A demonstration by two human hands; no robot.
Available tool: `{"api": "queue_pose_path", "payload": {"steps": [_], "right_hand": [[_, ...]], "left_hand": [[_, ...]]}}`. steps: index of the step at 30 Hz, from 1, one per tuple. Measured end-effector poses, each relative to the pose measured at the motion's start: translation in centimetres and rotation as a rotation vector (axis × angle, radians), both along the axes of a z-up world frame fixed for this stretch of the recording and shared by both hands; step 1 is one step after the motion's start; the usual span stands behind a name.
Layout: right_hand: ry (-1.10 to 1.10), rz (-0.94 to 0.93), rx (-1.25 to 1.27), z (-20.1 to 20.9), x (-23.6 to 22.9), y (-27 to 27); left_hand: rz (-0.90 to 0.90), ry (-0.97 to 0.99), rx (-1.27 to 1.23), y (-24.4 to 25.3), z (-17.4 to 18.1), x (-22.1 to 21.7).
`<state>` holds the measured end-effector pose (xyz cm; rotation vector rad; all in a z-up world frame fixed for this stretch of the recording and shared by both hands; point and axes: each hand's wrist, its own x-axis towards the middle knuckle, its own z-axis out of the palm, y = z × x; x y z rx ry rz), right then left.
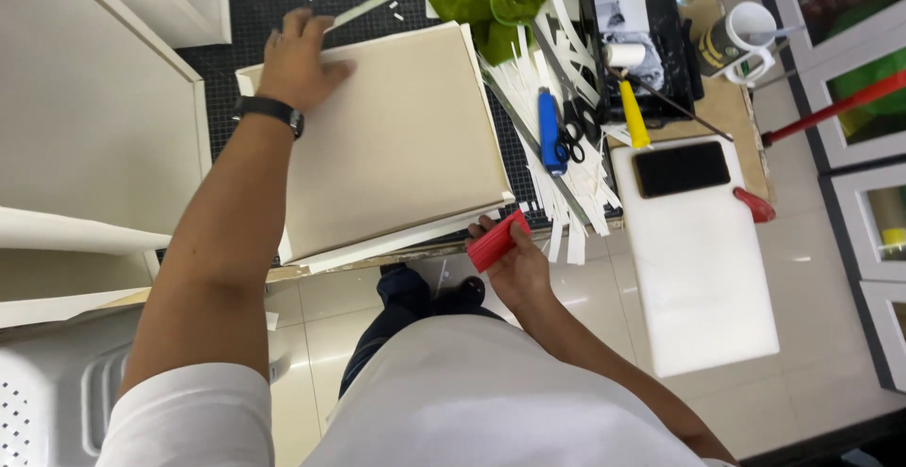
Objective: Applying adhesive to wooden boards with a roller and attaching laminate sheets, then smoothing them with a scraper.
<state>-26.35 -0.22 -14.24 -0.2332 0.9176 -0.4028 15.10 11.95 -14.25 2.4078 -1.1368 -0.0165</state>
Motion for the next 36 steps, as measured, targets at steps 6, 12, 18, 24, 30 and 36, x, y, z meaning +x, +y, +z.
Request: {"api": "queue_pose_path", "payload": {"steps": [6, 12, 18, 24, 30, 36], "right_hand": [[0.032, -0.036, -0.043, 3.3, 4.7, -2.2], [0.023, 0.195, -0.247, 1.0, 10.2, -11.0], [0.124, 0.272, -0.364, -3.5, 13.1, -18.8], [0.116, 0.116, -0.490, -2.7, 11.9, -22.1], [0.099, 0.207, -0.650, -1.1, 12.0, -24.5], [0.193, 0.267, -1.621, 5.3, 15.7, -18.5]], "left_hand": [[0.161, 0.256, 0.113, 3.2, 4.4, -2.6], [0.376, 0.287, 0.029, 6.1, 6.9, -8.0], [0.411, 0.452, -0.013, 7.4, 9.7, -14.9], [0.224, -0.054, -0.127, 4.4, 5.8, -10.6], [-0.151, -0.168, -0.096, -6.9, 3.4, -6.7], [-0.300, -0.067, 0.284, -12.9, 3.7, -2.1]]}}
